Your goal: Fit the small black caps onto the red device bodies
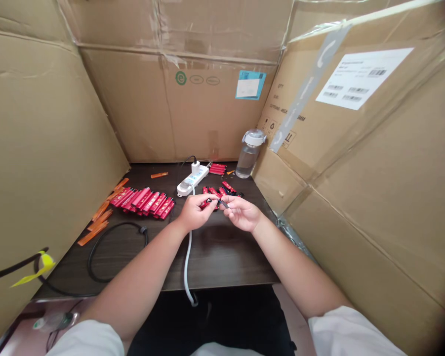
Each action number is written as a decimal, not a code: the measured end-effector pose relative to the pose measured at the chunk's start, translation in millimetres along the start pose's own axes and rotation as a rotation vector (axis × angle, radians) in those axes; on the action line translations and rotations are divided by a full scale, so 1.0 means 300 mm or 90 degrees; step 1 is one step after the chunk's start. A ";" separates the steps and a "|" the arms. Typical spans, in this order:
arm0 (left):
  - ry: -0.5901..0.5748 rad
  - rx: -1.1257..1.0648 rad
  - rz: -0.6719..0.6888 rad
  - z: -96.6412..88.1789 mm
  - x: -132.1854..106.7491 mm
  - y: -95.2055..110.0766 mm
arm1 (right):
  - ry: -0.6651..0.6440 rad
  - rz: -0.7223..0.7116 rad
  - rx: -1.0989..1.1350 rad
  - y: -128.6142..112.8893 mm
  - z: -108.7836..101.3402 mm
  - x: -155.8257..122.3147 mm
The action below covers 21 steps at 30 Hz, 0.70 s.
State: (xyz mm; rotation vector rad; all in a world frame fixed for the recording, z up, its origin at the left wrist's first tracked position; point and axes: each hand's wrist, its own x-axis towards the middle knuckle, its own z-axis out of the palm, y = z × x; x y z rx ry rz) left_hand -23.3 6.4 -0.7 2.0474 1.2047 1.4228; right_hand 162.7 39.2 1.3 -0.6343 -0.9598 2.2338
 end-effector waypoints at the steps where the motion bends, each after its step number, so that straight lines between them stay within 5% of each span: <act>1: 0.003 0.010 0.008 0.000 -0.001 -0.004 | 0.001 0.000 -0.005 0.000 -0.002 0.000; 9: 0.007 0.081 0.125 0.003 -0.004 -0.047 | 0.006 -0.037 -0.072 0.015 0.031 -0.008; 21: -0.012 0.153 0.090 0.016 -0.011 -0.047 | 0.102 -0.145 -0.235 0.057 0.057 0.012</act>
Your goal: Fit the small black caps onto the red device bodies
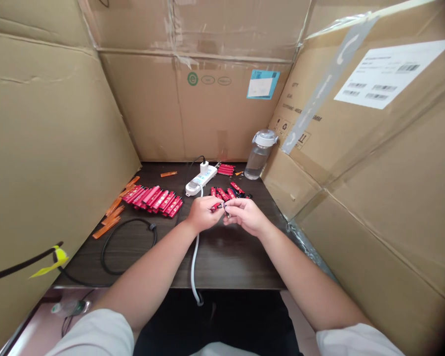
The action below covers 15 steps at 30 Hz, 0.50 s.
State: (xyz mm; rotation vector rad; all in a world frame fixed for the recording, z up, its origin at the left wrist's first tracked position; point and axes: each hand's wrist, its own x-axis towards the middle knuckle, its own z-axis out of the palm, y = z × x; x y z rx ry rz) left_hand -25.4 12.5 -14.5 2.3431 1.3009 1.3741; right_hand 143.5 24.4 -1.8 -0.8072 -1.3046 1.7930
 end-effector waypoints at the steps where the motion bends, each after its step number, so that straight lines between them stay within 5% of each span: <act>1: 0.002 0.000 -0.007 0.003 -0.001 0.000 | 0.010 -0.004 -0.006 0.002 0.001 0.001; 15: 0.007 -0.024 -0.027 0.010 -0.001 -0.017 | 0.049 -0.026 -0.043 0.000 -0.007 0.015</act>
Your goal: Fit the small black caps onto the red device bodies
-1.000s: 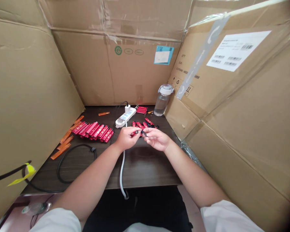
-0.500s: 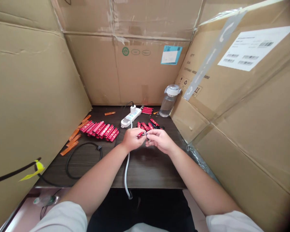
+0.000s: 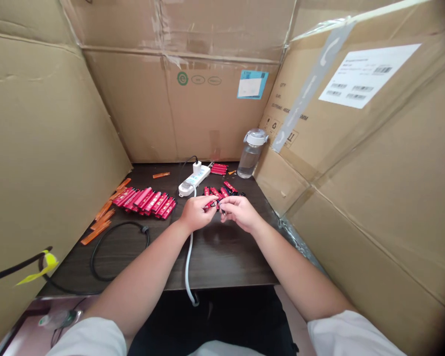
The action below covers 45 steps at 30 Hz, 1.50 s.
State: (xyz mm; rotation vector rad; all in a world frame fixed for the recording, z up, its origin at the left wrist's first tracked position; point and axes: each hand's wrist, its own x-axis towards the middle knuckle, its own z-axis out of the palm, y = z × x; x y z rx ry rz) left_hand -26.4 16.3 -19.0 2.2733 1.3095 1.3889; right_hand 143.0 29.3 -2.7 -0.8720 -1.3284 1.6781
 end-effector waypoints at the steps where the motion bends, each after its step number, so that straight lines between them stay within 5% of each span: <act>1: 0.001 -0.002 0.002 -0.001 0.000 0.000 | 0.000 -0.005 -0.005 -0.002 0.001 -0.001; 19: -0.020 -0.006 0.110 -0.010 0.004 -0.011 | -0.037 -0.009 -0.028 0.008 -0.009 -0.003; 38: 0.063 0.047 0.144 -0.001 -0.005 0.030 | -0.029 -0.033 -0.049 -0.006 0.011 -0.016; 45: 0.035 -0.003 0.089 0.008 -0.006 0.010 | -0.019 -0.032 -0.021 -0.001 0.007 -0.011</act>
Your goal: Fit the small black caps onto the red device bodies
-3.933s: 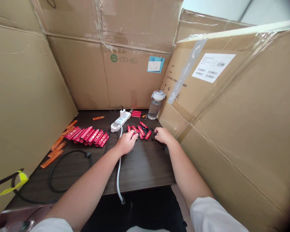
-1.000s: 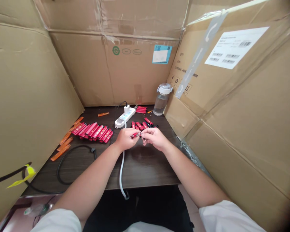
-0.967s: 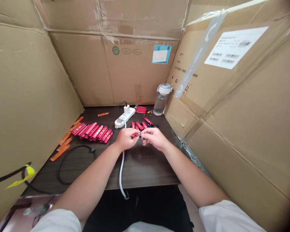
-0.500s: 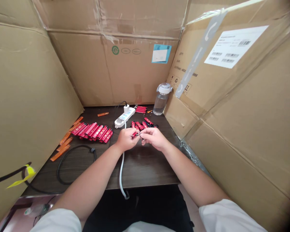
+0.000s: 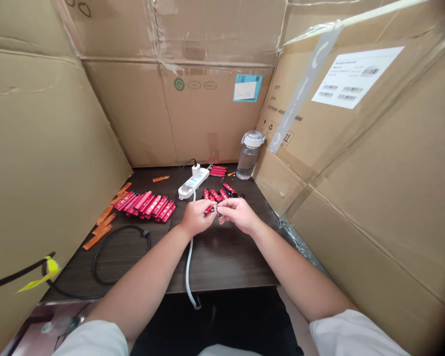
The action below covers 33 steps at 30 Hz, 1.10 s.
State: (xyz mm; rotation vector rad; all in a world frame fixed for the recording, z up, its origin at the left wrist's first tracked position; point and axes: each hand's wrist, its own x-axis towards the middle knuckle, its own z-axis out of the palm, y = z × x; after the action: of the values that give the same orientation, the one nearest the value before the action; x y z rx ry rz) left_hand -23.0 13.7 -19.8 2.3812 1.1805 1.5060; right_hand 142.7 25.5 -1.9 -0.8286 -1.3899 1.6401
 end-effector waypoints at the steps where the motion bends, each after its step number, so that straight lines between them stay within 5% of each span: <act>1: 0.002 -0.020 -0.029 0.000 0.001 -0.001 | 0.001 -0.001 0.013 0.002 -0.003 0.002; 7: -0.005 -0.258 -0.287 -0.002 0.021 0.012 | 0.081 -0.043 0.052 0.012 -0.020 0.021; 12: -0.072 -0.455 -0.384 0.016 0.036 0.020 | 0.148 -0.106 0.037 0.014 -0.018 0.029; 20: -0.052 -0.422 -0.357 0.049 0.022 0.017 | 0.229 -0.175 0.000 -0.003 -0.009 0.019; 27: -0.052 -0.131 -0.212 0.039 0.015 0.005 | 0.248 -0.213 -0.027 -0.006 -0.004 0.011; 33: -0.082 -0.088 -0.174 0.036 0.020 0.007 | 0.241 -0.207 0.006 0.001 -0.002 0.013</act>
State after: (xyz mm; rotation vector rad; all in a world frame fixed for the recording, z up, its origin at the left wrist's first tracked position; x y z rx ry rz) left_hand -11.9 19.5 -20.1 2.0939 1.2652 1.2835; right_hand 141.3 29.3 -2.1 -0.8104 -1.1755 1.1703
